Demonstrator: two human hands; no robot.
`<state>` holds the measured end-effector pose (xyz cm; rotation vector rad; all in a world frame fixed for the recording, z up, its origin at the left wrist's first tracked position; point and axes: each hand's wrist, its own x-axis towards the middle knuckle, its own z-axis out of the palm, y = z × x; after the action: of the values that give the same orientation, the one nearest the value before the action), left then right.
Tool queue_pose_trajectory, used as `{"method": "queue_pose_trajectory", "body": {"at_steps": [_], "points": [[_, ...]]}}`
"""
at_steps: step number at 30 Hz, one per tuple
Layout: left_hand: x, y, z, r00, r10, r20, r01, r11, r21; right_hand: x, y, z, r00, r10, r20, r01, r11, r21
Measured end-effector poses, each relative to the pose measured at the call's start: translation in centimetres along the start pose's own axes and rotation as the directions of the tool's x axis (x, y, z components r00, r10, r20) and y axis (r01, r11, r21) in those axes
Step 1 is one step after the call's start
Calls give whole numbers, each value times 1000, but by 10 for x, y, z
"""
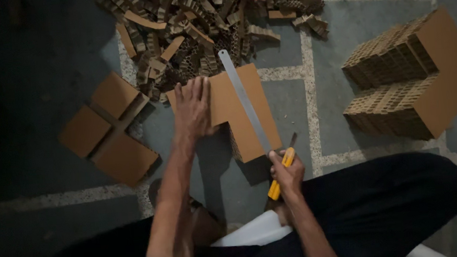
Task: The person sits on the floor and uses a metal ruler and a utility knife to cut a sheet of corrugated cardboard into smaller rectangular pieces. The cut pieces are separated and placed aside.
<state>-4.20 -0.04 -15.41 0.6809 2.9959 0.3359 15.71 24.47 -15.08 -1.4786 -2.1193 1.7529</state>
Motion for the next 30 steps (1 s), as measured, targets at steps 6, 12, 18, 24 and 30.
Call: {"method": "queue_pose_trajectory", "body": {"at_steps": [6,12,18,24,30], "points": [[7,-10,0,1000,-3,-4,3,1000,12,-14,-61,8,903,-387,186,428,851,-304],[11,-12,-6,999,-17,48,17,1000,16,7,-123,104,735,-484,476,668,636,-385],[11,-15,-3,999,-15,29,16,1000,-15,36,-140,146,563,-671,482,825,423,-375],[11,-20,3,1000,-12,-7,12,999,-35,48,-133,156,486,-731,479,872,367,-325],[7,-18,5,999,-14,-39,12,999,-39,65,-145,166,588,-516,623,798,245,-551]]}}
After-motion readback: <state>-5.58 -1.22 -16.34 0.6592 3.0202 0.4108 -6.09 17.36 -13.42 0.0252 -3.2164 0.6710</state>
